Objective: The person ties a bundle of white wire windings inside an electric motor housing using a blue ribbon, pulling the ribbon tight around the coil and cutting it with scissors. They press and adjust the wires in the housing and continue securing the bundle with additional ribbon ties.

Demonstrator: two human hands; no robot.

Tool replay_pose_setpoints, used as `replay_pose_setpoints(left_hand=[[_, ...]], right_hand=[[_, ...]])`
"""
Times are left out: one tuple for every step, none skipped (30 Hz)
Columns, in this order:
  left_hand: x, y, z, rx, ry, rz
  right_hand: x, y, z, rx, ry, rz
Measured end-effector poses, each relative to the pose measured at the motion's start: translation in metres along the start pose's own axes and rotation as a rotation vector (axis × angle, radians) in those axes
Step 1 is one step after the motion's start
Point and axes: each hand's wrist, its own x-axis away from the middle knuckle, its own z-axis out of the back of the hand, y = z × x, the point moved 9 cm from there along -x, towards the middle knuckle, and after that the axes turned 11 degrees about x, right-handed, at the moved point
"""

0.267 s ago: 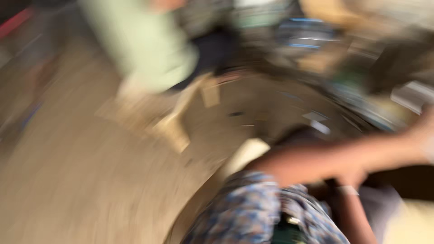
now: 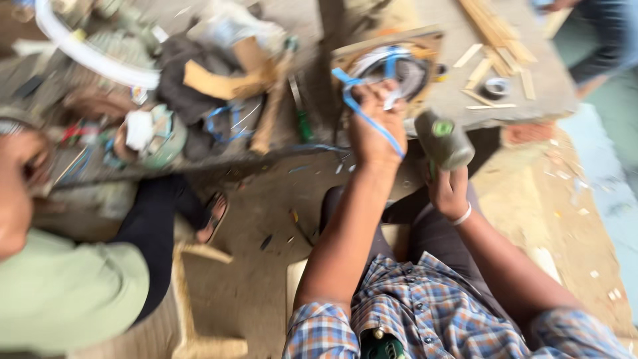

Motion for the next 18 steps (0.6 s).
replay_pose_setpoints(left_hand=[[0.001,-0.002,-0.008,0.016,0.029,0.024],[0.005,-0.003,-0.013,0.032,0.060,0.039],[0.016,0.004,-0.021,0.048,0.092,0.047],[0.020,0.012,-0.026,0.075,0.111,0.051],[0.018,0.014,-0.017,0.099,0.131,0.054],[0.019,0.015,-0.016,0.121,0.150,0.059],[0.019,0.014,-0.014,0.126,0.189,0.065],[0.018,0.014,-0.010,0.132,0.225,0.066],[0.017,0.014,-0.006,0.136,0.261,0.066],[0.015,0.014,-0.010,0.135,0.219,0.051],[0.014,0.015,-0.012,0.134,0.178,0.035],[0.013,0.017,-0.012,0.132,0.139,0.017],[0.011,0.015,-0.010,0.136,0.141,0.030],[0.011,0.014,-0.009,0.145,0.144,0.038],[0.011,0.013,-0.008,0.155,0.150,0.043],[0.010,0.011,-0.006,0.167,0.160,0.043],[0.012,0.010,-0.002,0.171,0.176,0.048],[0.011,0.009,0.000,0.173,0.186,0.056]], right_hand=[[-0.012,-0.017,0.005,-0.059,0.005,0.073],[-0.022,-0.045,0.007,0.324,0.058,0.269],[-0.022,-0.077,-0.006,0.707,0.099,0.461],[-0.032,-0.081,-0.013,0.474,0.082,0.380],[-0.044,-0.067,-0.022,0.241,0.062,0.297],[-0.051,-0.061,-0.032,0.007,0.043,0.211],[-0.053,-0.071,-0.038,0.196,0.097,0.300],[-0.055,-0.080,-0.045,0.384,0.145,0.392],[-0.056,-0.090,-0.051,0.571,0.193,0.483],[-0.065,-0.085,-0.049,0.565,0.199,0.393],[-0.073,-0.077,-0.051,0.559,0.202,0.302],[-0.077,-0.068,-0.051,0.550,0.202,0.209],[-0.075,-0.078,-0.055,0.567,0.201,0.326],[-0.072,-0.088,-0.059,0.583,0.189,0.443],[-0.068,-0.097,-0.063,0.598,0.170,0.559],[-0.072,-0.091,-0.059,0.538,0.152,0.477],[-0.074,-0.081,-0.055,0.475,0.140,0.387],[-0.077,-0.073,-0.052,0.410,0.132,0.302]])
